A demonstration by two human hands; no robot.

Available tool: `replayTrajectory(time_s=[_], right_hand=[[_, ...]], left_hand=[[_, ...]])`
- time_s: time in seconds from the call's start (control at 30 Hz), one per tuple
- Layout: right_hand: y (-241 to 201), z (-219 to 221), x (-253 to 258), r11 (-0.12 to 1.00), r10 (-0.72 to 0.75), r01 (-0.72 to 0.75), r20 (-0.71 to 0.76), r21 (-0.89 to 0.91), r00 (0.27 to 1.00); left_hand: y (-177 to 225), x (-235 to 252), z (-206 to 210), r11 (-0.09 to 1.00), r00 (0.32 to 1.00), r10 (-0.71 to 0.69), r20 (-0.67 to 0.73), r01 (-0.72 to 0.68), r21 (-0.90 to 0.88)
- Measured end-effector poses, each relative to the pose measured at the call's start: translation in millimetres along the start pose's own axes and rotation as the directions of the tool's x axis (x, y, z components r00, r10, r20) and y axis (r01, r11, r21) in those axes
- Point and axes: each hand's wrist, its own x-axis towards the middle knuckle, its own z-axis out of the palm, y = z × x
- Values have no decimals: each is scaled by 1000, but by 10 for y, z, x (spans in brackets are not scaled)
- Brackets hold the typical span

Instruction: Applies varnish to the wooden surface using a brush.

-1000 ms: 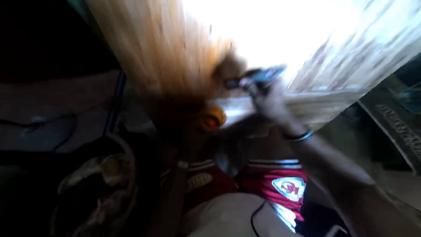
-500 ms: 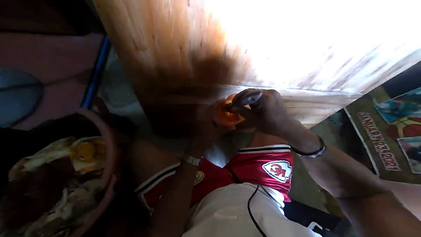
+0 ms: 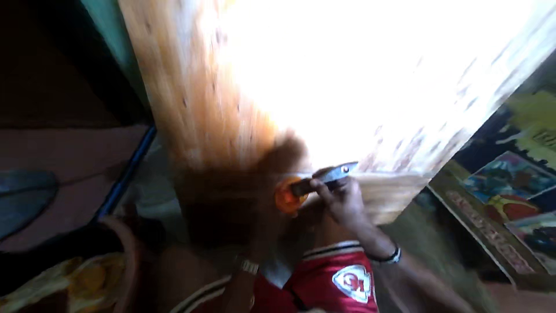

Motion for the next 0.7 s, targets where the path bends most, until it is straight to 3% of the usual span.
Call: replayTrajectory(time_s=[0.1,0.2,0.27,0.3,0.37,0.43,0.5,0.53,0.6,0.7], right_hand=[[103,14,63,886,206,-186,-2,425,978],[181,-25,231,542,485,-402,116,738,867],[264,-65,330,406,531,-424,169,810,831],[299,-83,381,401,518,-396,153,826,842],[371,-123,465,495,452,-305,59,813,890],[482,-164,546,717,283,-143,-98,683,954],[597,-287,671,932,-26,80,-152,354,988],[592,-383,772,969,-188,206,-130,139,974],[490,-630,1066,895,-408,392,-38,-211,912],[104,-1110,1831,706,-571,508,28,-494,820]], left_hand=[[90,85,-19,996,1000,-2,13,3,-84],[150,228,11,987,1000,-25,-1,24,-156],[136,330,80,979,999,-25,-22,20,-203],[138,379,105,979,999,-32,-28,26,-200],[156,435,144,982,996,-83,-20,79,-174],[155,410,159,986,993,-119,-18,117,-117],[96,307,190,994,995,-90,-46,87,-69],[29,242,194,995,996,-72,-49,68,-77],[-133,52,144,993,997,-76,-20,74,-92],[-283,-140,-100,971,971,-239,17,239,16]])
